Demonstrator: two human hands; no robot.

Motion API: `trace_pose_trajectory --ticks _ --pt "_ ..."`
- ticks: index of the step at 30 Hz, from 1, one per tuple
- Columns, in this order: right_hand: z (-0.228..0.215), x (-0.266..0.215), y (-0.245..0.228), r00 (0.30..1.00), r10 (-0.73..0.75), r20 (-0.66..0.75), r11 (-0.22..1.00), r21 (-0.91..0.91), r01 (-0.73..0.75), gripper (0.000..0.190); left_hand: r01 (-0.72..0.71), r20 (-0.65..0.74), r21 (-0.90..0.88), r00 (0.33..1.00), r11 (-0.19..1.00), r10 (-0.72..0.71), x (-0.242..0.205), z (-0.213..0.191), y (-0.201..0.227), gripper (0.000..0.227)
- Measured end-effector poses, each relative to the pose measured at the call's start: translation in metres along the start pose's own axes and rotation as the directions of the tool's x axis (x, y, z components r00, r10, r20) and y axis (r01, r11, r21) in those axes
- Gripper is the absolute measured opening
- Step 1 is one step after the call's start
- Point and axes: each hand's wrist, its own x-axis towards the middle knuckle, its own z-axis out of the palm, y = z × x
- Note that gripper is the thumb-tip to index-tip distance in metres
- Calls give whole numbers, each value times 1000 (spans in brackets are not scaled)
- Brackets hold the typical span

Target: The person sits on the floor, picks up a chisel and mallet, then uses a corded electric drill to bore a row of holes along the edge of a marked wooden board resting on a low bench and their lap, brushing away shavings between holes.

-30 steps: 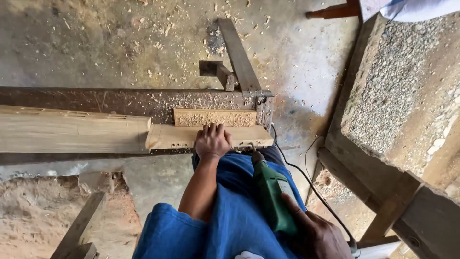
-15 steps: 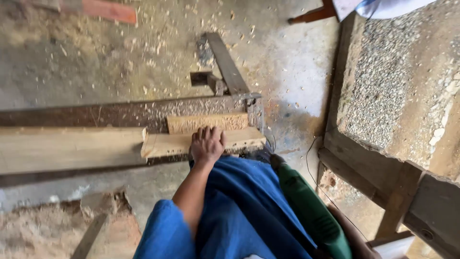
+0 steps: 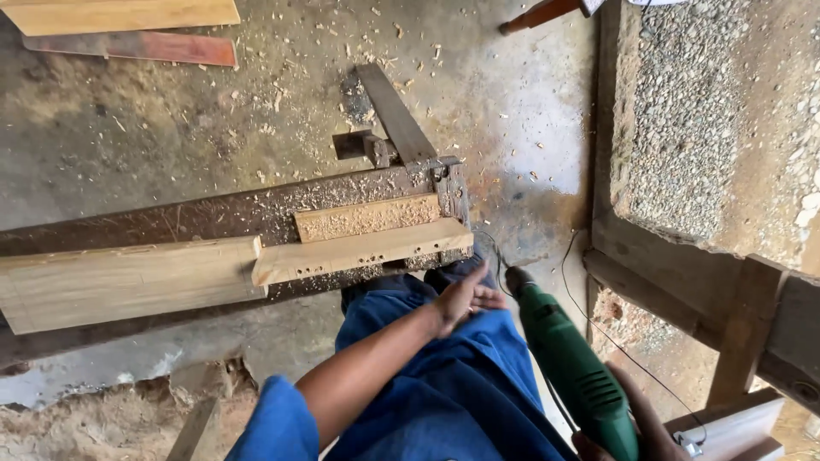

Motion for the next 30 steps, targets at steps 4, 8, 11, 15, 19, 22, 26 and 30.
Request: trace_pose_trajectory --ticks 4,8,11,15,19,22,26,30 --pt "19 -3 -56 947 -51 318 997 -43 68 101 192 -78 -714 934 674 -349 -74 72 125 69" --pt "35 -2 -54 940 -23 339 874 -449 183 87 42 -257 -836 852 548 -457 -78 77 98 36" --pt "39 -12 -42 924 -16 383 798 -551 243 80 -2 -219 -846 914 533 -343 -89 74 83 26" --pt "46 -6 -71 915 -93 392 787 -534 309 80 -6 -154 -910 934 415 -323 -102 68 106 23" --pt "44 3 -65 871 -144 469 733 -541 412 77 36 -157 -827 943 562 -292 -103 68 110 30" --pt "39 5 -61 824 -74 562 728 -534 430 80 7 -227 -797 923 604 -310 -104 70 104 28" --pt "45 -5 -107 785 -167 597 280 -734 618 67 118 -355 -667 818 736 -452 -106 75 104 28" --pt "46 9 -123 751 -251 611 347 -667 659 82 167 -319 -667 817 726 -481 -94 62 99 30"
